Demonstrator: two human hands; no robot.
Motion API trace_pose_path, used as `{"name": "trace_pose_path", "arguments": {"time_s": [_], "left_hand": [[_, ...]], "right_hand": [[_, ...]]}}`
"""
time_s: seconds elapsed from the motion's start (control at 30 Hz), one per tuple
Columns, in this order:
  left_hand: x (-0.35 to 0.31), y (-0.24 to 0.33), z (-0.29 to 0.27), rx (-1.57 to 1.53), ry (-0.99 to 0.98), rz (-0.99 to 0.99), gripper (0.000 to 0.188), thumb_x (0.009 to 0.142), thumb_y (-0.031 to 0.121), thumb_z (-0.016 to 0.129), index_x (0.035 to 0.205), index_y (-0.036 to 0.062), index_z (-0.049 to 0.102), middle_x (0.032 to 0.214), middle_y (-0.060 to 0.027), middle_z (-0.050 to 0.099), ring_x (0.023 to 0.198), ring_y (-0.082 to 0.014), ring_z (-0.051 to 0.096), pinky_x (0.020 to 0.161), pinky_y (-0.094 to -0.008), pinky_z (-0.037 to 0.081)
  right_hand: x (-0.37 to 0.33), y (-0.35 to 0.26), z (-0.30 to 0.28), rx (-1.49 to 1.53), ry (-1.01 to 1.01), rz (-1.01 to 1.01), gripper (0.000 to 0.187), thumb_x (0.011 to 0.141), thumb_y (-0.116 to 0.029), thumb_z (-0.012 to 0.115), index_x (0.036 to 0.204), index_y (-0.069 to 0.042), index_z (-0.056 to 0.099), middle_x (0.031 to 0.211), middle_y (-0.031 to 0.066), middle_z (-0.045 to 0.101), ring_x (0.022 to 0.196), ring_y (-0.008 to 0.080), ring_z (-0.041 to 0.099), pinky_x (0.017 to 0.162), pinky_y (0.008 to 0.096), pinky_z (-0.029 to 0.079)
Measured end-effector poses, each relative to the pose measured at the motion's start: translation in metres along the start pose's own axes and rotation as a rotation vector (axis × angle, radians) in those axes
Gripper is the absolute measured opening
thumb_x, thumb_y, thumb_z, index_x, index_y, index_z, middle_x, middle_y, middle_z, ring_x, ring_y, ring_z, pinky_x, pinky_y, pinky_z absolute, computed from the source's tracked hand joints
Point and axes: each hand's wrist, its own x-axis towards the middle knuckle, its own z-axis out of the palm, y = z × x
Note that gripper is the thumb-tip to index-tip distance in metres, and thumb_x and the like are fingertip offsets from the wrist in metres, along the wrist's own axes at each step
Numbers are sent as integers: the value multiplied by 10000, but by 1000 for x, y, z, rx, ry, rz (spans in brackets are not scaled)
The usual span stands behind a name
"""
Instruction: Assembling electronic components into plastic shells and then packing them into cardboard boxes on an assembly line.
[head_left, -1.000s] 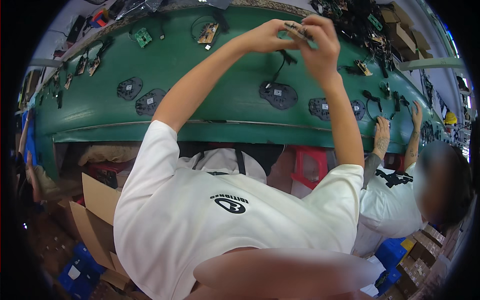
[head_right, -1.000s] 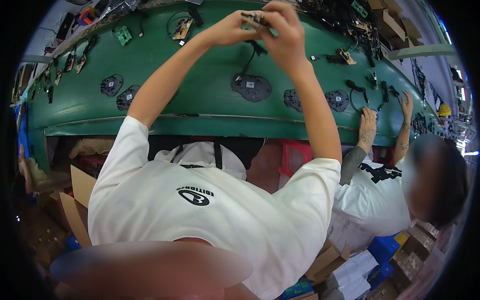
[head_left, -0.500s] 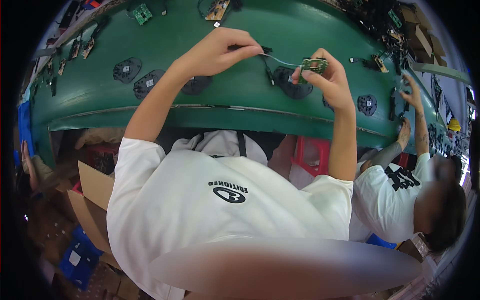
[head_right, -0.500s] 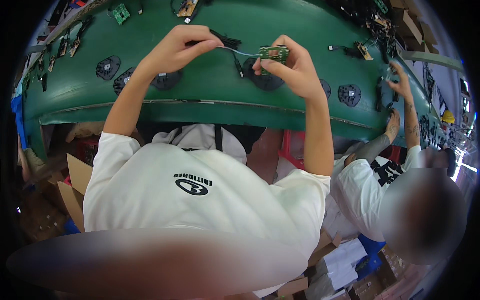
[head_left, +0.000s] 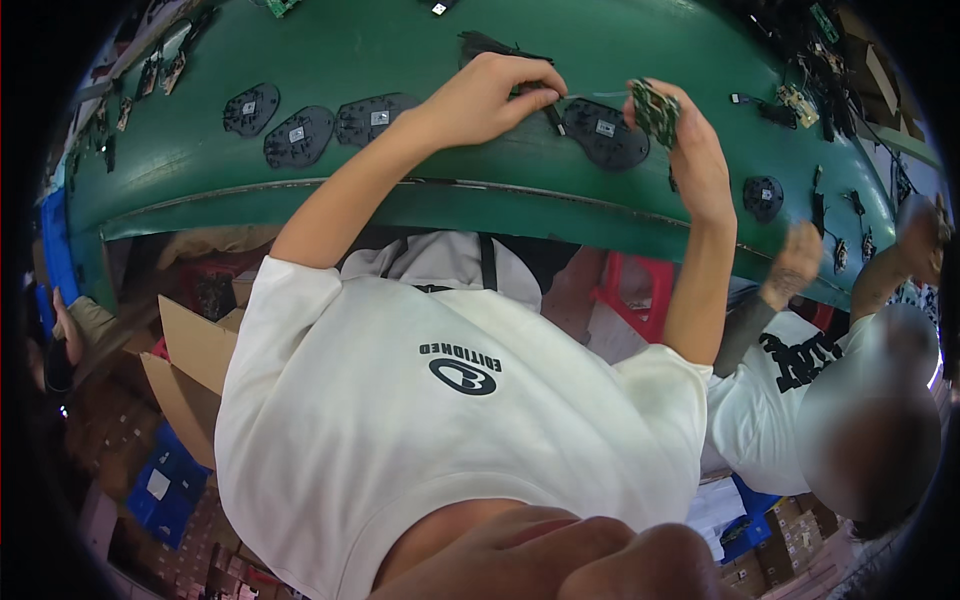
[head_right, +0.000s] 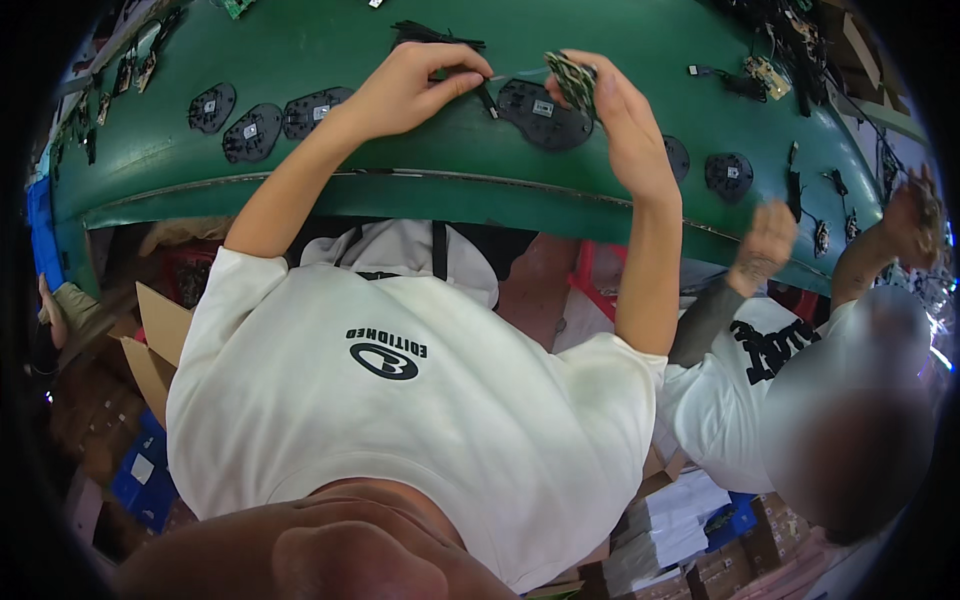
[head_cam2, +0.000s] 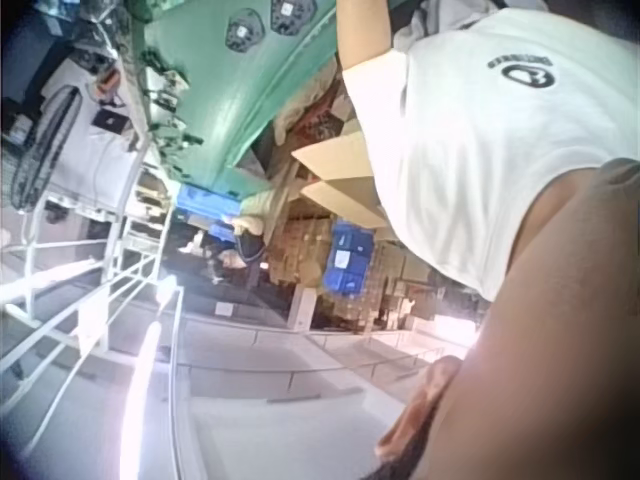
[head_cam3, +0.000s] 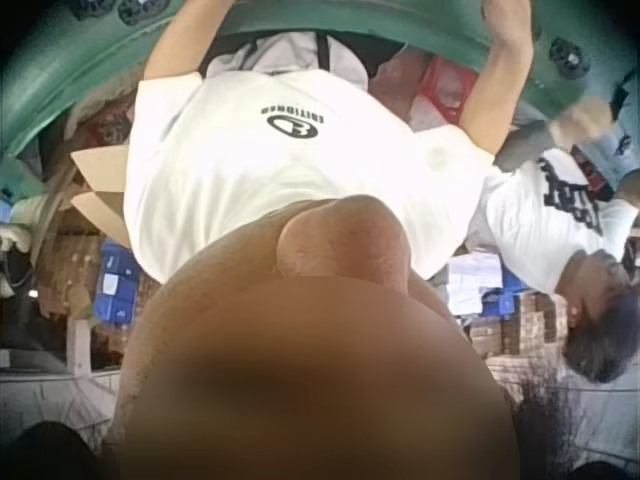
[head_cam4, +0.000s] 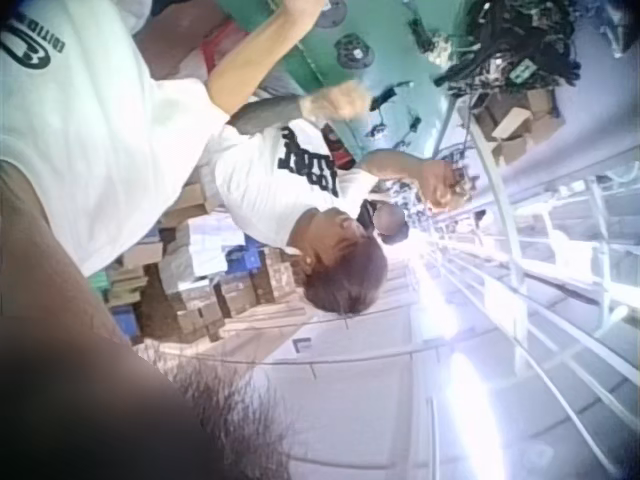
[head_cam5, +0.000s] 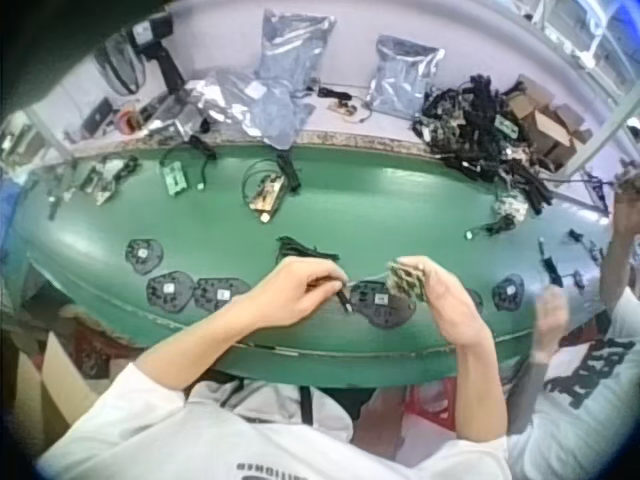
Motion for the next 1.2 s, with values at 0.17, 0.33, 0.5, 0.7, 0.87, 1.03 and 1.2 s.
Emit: {"name": "trace_pose_path", "arguments": {"time_s": [0.17,0.33,0.5,0.7,0.87,1.03,1.2], "left_hand": [[6,-28,-27,159,-42,26,157,956,119,586,1068,10,609,890,-115,697,759,-235,663,699,-317,508],[10,-11,-41,99,-5,-177,179,935,158,647,1029,11,683,868,-64,690,745,-118,615,675,-270,484],[12,15,12,37,-52,-71,170,892,119,676,1025,14,694,865,-112,683,742,-205,622,690,-316,498],[12,4,21,75,-110,-78,160,883,120,678,1009,22,687,854,-93,677,780,-232,636,703,-337,506],[12,5,30,300,-45,95,142,858,126,688,975,46,696,898,-70,664,849,-261,628,742,-358,507],[16,-4,29,381,2,254,125,831,102,701,952,68,704,940,-50,655,866,-255,625,759,-366,506],[20,-9,27,421,-87,445,181,776,28,691,956,49,696,967,-57,646,883,-255,623,761,-364,511]], "right_hand": [[37,4,16,99,-78,48,455,1062,-366,431,1264,19,565,1077,65,634,1019,137,588,954,283,454],[47,6,8,-6,-106,-34,483,1053,-383,444,1297,20,552,1126,80,640,1065,164,585,985,304,432],[18,18,-5,-243,59,-38,370,978,-322,609,1231,-53,630,1018,4,607,930,113,546,852,252,437],[9,30,-7,-257,105,14,387,977,-334,613,1236,-47,635,1022,22,640,946,110,563,843,258,455],[7,36,-5,-232,129,9,392,978,-348,614,1233,-51,638,1005,21,641,919,105,564,822,252,461],[4,41,-5,-182,137,9,395,976,-354,617,1232,-53,638,996,16,637,913,97,559,804,245,461],[3,43,-7,-161,150,8,387,973,-348,626,1227,-57,643,976,5,630,900,90,553,791,236,458]]}}
